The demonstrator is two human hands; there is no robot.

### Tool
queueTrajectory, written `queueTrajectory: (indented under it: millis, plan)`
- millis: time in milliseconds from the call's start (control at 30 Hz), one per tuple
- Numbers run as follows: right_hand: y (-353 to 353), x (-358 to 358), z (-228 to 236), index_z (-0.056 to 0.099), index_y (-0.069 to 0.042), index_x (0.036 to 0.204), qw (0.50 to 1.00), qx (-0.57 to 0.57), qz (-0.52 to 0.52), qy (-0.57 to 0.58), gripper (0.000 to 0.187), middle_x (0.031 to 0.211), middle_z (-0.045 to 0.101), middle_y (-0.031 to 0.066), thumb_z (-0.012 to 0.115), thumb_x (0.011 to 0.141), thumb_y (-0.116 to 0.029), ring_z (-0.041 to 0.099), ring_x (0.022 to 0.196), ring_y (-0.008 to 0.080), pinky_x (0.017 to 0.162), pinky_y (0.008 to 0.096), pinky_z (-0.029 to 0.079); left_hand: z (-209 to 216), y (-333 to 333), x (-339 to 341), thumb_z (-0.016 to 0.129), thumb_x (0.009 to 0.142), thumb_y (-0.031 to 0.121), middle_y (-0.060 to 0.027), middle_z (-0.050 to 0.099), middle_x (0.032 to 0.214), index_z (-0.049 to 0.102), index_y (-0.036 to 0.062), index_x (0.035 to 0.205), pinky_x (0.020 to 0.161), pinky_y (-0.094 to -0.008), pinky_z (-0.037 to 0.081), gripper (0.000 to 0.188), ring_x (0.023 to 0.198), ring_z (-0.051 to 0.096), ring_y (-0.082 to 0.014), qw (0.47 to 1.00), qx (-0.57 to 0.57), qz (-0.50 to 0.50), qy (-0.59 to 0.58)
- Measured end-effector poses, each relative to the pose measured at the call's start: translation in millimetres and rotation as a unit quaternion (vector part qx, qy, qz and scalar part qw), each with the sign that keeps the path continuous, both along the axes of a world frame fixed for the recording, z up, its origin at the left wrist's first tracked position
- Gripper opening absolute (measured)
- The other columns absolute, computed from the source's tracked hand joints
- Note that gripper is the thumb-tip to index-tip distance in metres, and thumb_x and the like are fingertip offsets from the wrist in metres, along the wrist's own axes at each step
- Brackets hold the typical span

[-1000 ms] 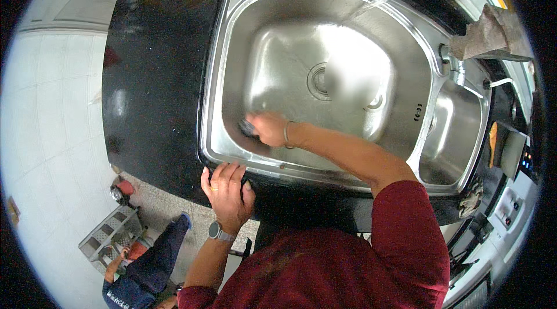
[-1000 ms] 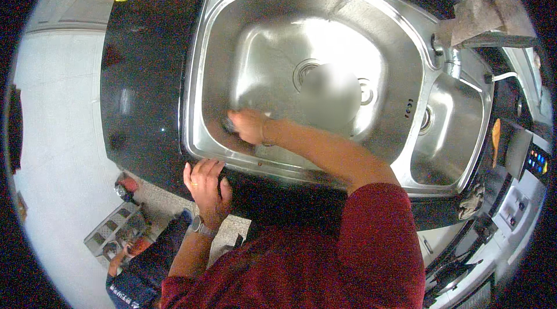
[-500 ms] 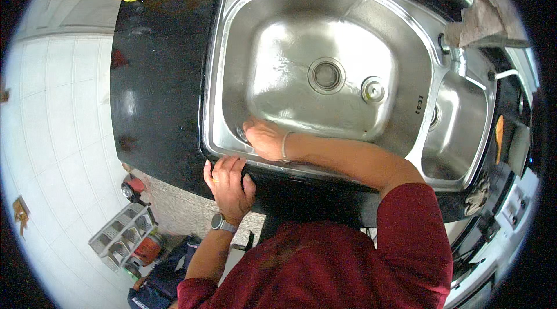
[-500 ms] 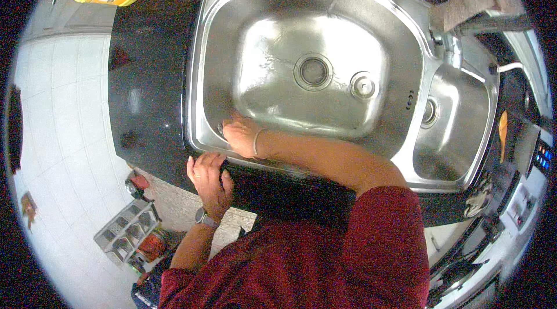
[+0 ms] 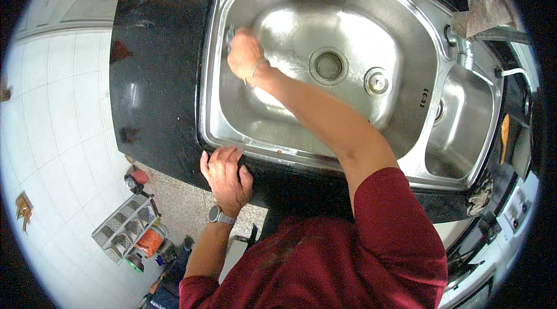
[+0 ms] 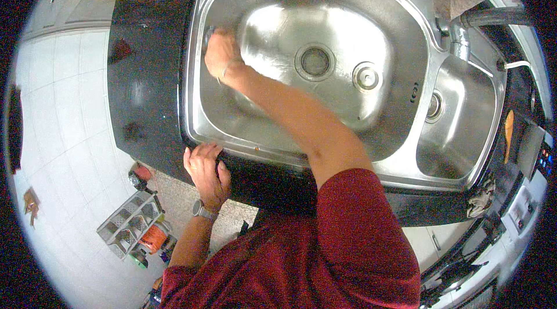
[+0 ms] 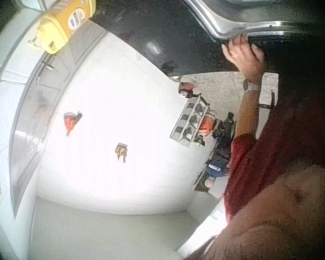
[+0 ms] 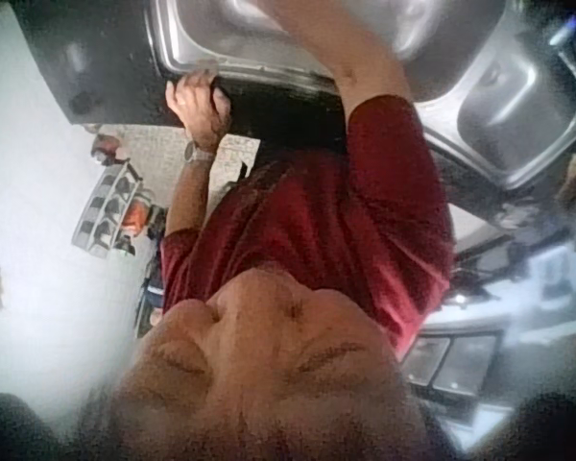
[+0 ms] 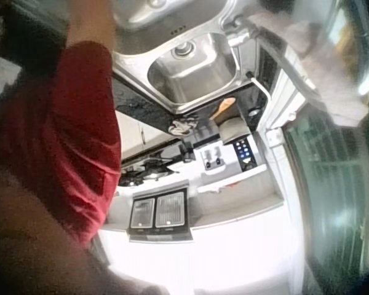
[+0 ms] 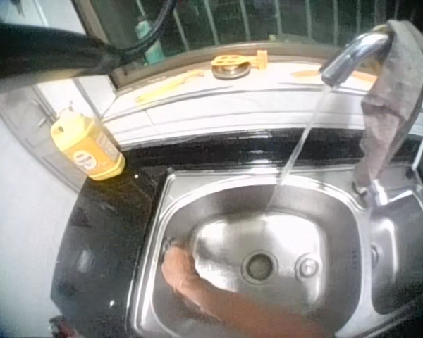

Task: The person applies soap to a steel wool pad, then scrubs both basins of a kitchen sink and the faucet by hand before rinsing the pad under running water.

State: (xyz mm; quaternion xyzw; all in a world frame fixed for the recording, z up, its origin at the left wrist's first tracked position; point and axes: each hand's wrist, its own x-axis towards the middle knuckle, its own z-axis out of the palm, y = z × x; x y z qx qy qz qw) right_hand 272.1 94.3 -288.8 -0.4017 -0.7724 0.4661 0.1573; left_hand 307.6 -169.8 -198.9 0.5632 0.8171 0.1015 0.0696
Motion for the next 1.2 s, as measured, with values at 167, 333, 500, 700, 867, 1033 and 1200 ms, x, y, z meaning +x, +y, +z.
queueTrajectory:
  millis: [167, 333, 500, 700, 867, 1033, 1200]
  plan:
    - [-92.5, 103.4, -50.5, 0.065, 0.001, 0.094, 0.953, -0.085, 0.290, -0.002, 0.020, 0.095, 0.067, 0.0251, 0.055, 0.082, -0.010, 0.065, 0.091, 0.0416, 0.083, 0.0502, 0.051, 0.9, -4.5, 1.1, 0.051, 0.086, 0.015, -0.0124, 0.057, 0.123, 0.057, 0.0070, 0.121, 0.114, -0.0571, 0.019, 0.036, 0.123, 0.049, -0.0325, 1.000, -0.007, 0.006, -0.019]
    - [-61.6, 137.1, -80.8, 0.067, 0.000, 0.083, 0.897, -0.092, 0.429, -0.049, 0.025, 0.081, 0.067, 0.0225, 0.056, 0.083, -0.022, 0.067, 0.079, 0.0383, 0.075, 0.0475, 0.053, -0.1, -9.0, 0.8, 0.049, 0.089, 0.018, -0.0117, 0.057, 0.122, 0.058, 0.0070, 0.120, 0.114, -0.0567, 0.020, 0.034, 0.122, 0.050, -0.0316, 1.000, 0.000, 0.010, -0.026]
    - [-80.5, 58.4, -46.6, 0.060, 0.006, 0.094, 0.918, -0.065, 0.381, -0.094, 0.030, 0.097, 0.061, 0.0280, 0.051, 0.094, -0.022, 0.062, 0.095, 0.0416, 0.079, 0.0497, 0.050, -2.9, -2.8, -3.3, 0.049, 0.091, 0.019, -0.0109, 0.058, 0.121, 0.059, 0.0079, 0.120, 0.113, -0.0563, 0.021, 0.033, 0.120, 0.051, -0.0311, 1.000, -0.007, -0.007, -0.018]
    - [-52.7, 197.2, 52.7, 0.053, 0.004, 0.116, 0.888, -0.237, 0.380, -0.106, 0.040, 0.110, 0.057, 0.0261, 0.043, 0.097, -0.030, 0.059, 0.102, 0.0392, 0.091, 0.0469, 0.046, 0.0, -9.4, -1.0, 0.051, 0.088, 0.019, -0.0102, 0.059, 0.122, 0.061, 0.0069, 0.116, 0.112, -0.0573, 0.022, 0.033, 0.120, 0.052, -0.0305, 0.999, 0.010, 0.012, -0.030]
    - [-43.5, 239.9, 31.9, 0.059, 0.006, 0.112, 0.860, -0.275, 0.339, -0.265, 0.044, 0.108, 0.058, 0.0283, 0.044, 0.097, -0.032, 0.058, 0.103, 0.0385, 0.093, 0.0488, 0.045, -3.7, -5.8, -1.9, 0.054, 0.086, 0.021, -0.0085, 0.059, 0.120, 0.063, 0.0067, 0.113, 0.111, -0.0571, 0.026, 0.032, 0.119, 0.053, -0.0291, 0.999, 0.033, 0.010, -0.009]
    - [-113.3, 111.3, 24.4, 0.056, 0.006, 0.092, 0.972, -0.040, 0.230, 0.028, 0.038, 0.096, 0.056, 0.0277, 0.052, 0.095, -0.032, 0.056, 0.092, 0.0434, 0.085, 0.0481, 0.046, -1.5, 0.4, -2.3, 0.054, 0.083, 0.012, -0.0116, 0.060, 0.120, 0.060, 0.0066, 0.116, 0.114, -0.0551, 0.024, 0.034, 0.120, 0.052, -0.0311, 0.999, 0.030, -0.009, -0.018]
    - [-57.2, 272.2, 19.1, 0.058, 0.003, 0.100, 0.906, -0.227, 0.301, -0.191, 0.037, 0.106, 0.056, 0.0270, 0.051, 0.095, -0.033, 0.053, 0.105, 0.0411, 0.091, 0.0494, 0.043, -4.8, -11.3, -1.2, 0.051, 0.088, 0.015, -0.0100, 0.059, 0.124, 0.059, 0.0055, 0.118, 0.114, -0.0550, 0.024, 0.033, 0.121, 0.052, -0.0301, 1.000, 0.030, 0.003, 0.000]
